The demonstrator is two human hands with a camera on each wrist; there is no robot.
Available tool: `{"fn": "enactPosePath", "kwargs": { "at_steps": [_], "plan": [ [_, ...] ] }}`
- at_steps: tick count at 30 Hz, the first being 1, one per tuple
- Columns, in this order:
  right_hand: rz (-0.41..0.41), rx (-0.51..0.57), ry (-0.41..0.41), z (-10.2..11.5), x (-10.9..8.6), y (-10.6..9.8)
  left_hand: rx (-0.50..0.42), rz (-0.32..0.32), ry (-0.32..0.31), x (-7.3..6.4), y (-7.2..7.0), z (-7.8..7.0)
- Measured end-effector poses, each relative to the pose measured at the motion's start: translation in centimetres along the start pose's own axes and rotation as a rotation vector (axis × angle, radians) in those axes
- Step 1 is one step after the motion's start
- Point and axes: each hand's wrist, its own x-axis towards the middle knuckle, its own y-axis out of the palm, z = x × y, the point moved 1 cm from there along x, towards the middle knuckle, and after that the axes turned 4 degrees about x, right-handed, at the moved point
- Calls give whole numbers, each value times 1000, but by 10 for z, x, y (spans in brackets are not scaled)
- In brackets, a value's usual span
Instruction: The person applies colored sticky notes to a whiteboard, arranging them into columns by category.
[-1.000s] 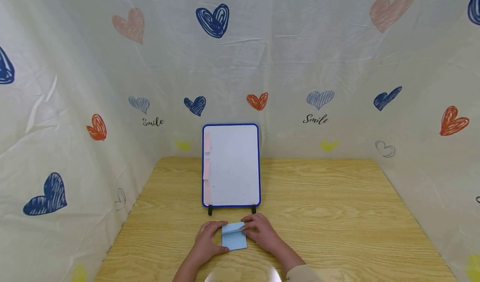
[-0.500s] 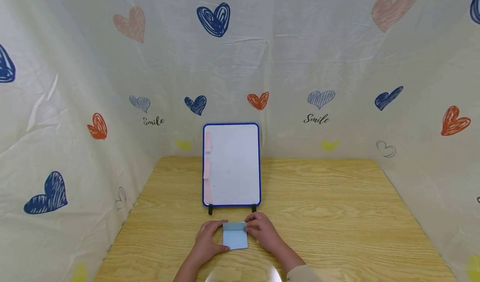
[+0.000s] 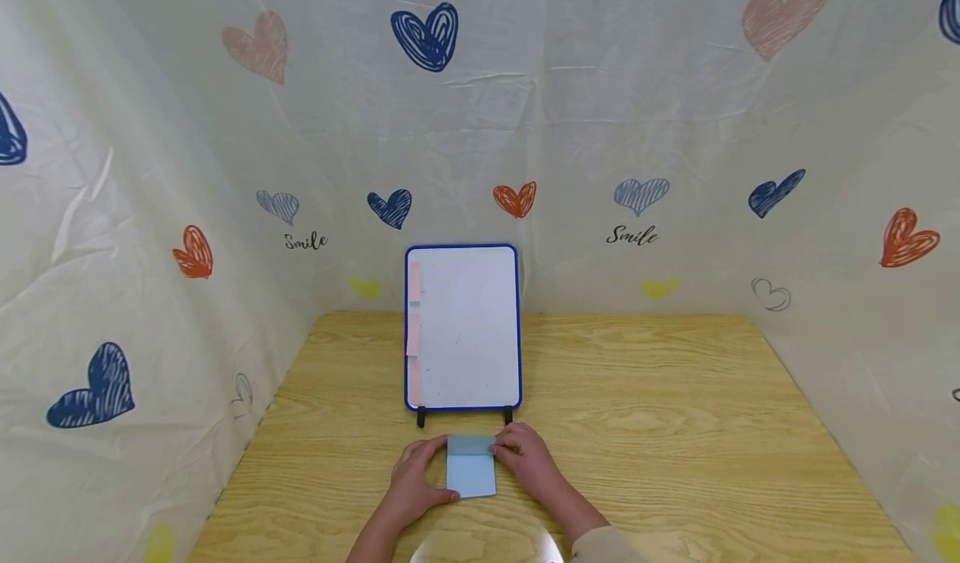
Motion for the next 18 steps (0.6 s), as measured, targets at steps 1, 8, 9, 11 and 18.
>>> {"fn": "enactPosePath", "kwargs": {
  "at_steps": [1,8,9,11,18],
  "plan": [
    [-5,2,-1,0,0,0,-5,3,-6,0,0,0],
    [-18,11,-1,-1,0,1,-15,9,-10,-1,0,0],
    [-22,12,-7,-2,0,1,-16,10,-9,-1,0,-1],
    [-32,17,-13,-2,-1,1,-19,11,-8,-1,0,-1],
    [-62,27,-25,-2,0,2,-35,6,-6,0,0,-2]
  ]
}}
